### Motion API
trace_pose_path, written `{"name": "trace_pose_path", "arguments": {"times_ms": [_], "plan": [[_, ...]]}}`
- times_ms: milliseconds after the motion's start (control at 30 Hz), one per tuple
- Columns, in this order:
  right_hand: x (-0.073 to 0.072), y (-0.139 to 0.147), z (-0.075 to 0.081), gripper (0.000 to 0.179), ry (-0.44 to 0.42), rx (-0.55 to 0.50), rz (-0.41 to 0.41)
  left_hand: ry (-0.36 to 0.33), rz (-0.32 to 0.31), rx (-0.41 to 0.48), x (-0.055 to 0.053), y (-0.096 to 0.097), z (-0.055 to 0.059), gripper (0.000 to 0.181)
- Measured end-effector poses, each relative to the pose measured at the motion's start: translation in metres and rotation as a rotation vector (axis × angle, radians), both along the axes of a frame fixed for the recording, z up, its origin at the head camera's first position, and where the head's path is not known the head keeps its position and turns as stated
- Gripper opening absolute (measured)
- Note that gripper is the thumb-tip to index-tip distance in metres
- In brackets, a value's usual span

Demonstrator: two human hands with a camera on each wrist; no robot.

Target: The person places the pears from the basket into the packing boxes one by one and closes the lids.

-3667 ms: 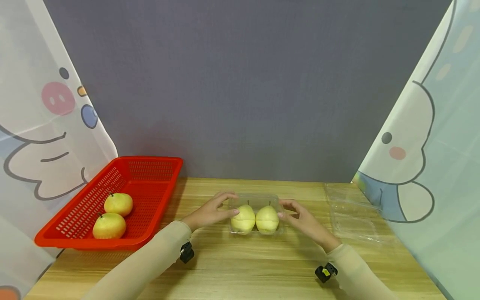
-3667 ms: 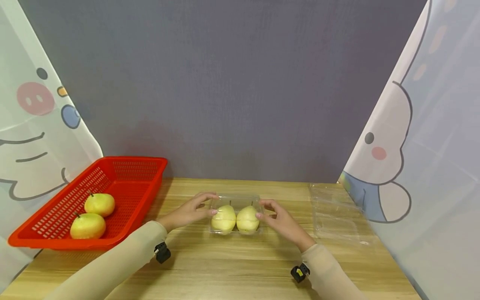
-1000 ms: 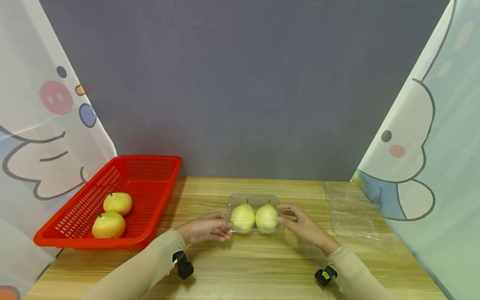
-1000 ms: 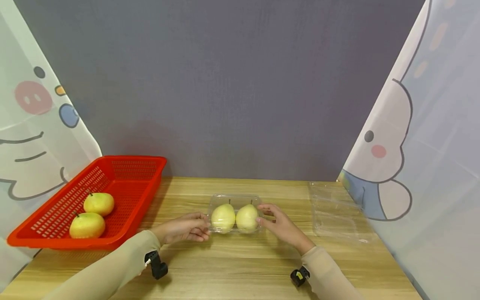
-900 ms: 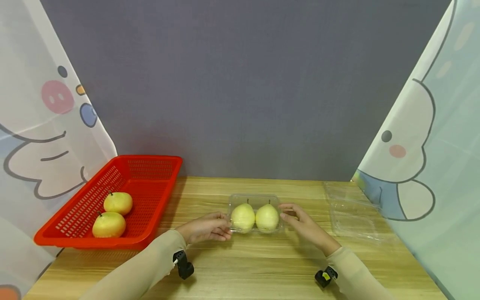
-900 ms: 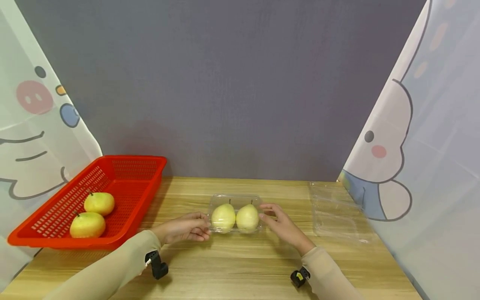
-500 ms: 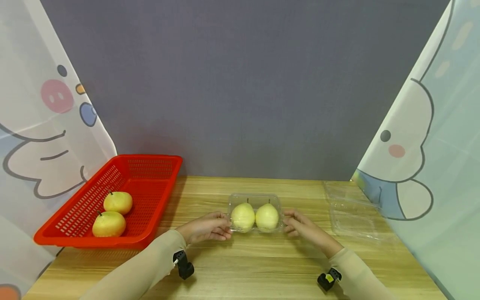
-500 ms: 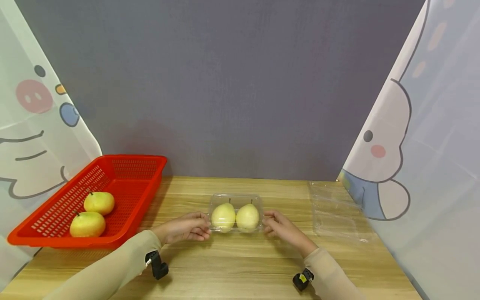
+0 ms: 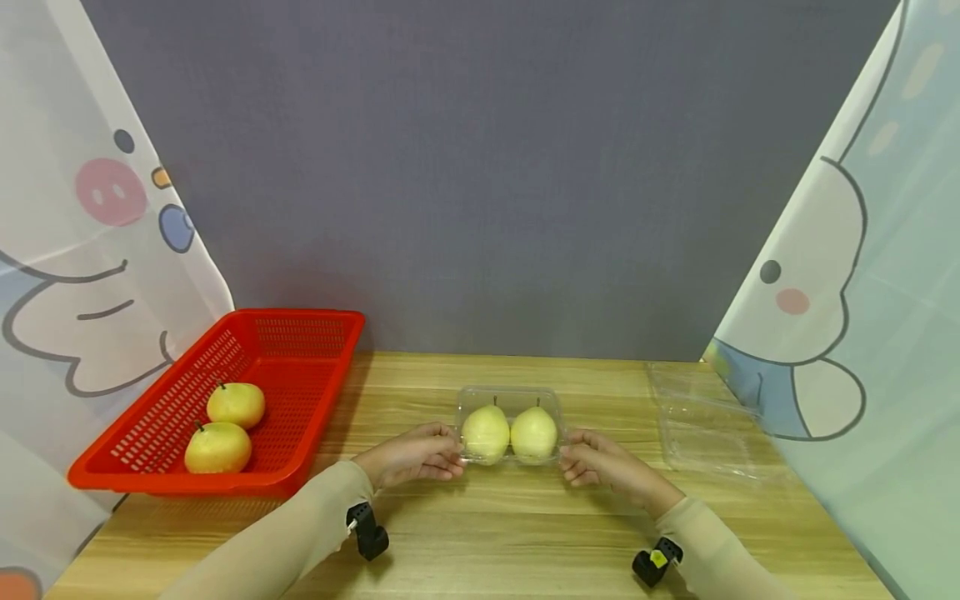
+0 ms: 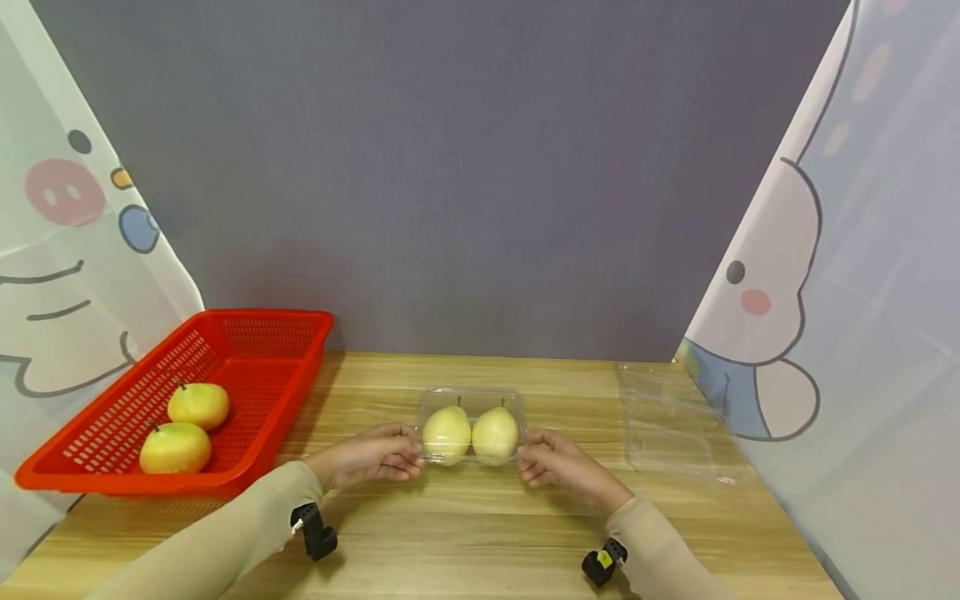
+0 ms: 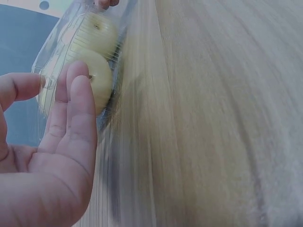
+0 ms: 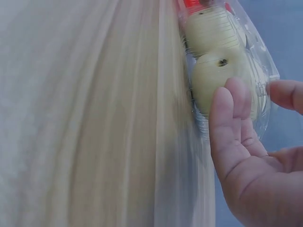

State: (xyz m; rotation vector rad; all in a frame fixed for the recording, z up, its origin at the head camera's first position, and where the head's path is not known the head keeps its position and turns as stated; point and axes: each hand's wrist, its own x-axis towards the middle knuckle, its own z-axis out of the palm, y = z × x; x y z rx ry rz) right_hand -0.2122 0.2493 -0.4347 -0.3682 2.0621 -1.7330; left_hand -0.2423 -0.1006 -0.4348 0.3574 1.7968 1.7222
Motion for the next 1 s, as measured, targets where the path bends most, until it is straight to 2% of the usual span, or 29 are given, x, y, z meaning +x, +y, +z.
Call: {"name": "trace_pose_path", "arguments": {"times_ms": [200,333,567,800,1000], "plan": [[0.0012,0.0007,0.0006,0.036,-0.034,-0.088,0.044,-0.001,0.001,0.016,0.0009,-0.0003,-0.0001,0.034],[0.0008,0.0001,-0.0011,0.024,-0.079,-0.173,0.057,-0.005,0.004,0.024,0.0011,-0.0005,-0.001,0.033],[-0.0007,-0.002,-0.0038,0.02,-0.086,-0.204,0.034,-0.006,0.004,0.03,0.0006,-0.0002,-0.0019,0.032],[-0.0035,-0.0027,-0.0073,0.006,-0.08,-0.218,0.03,-0.005,0.008,0.028,0.0001,0.0004,-0.0032,0.03],[-0.0037,-0.0021,-0.0078,0.005,-0.083,-0.223,0.038,0.0,0.006,0.028,0.0001,0.0006,-0.003,0.03]]}}
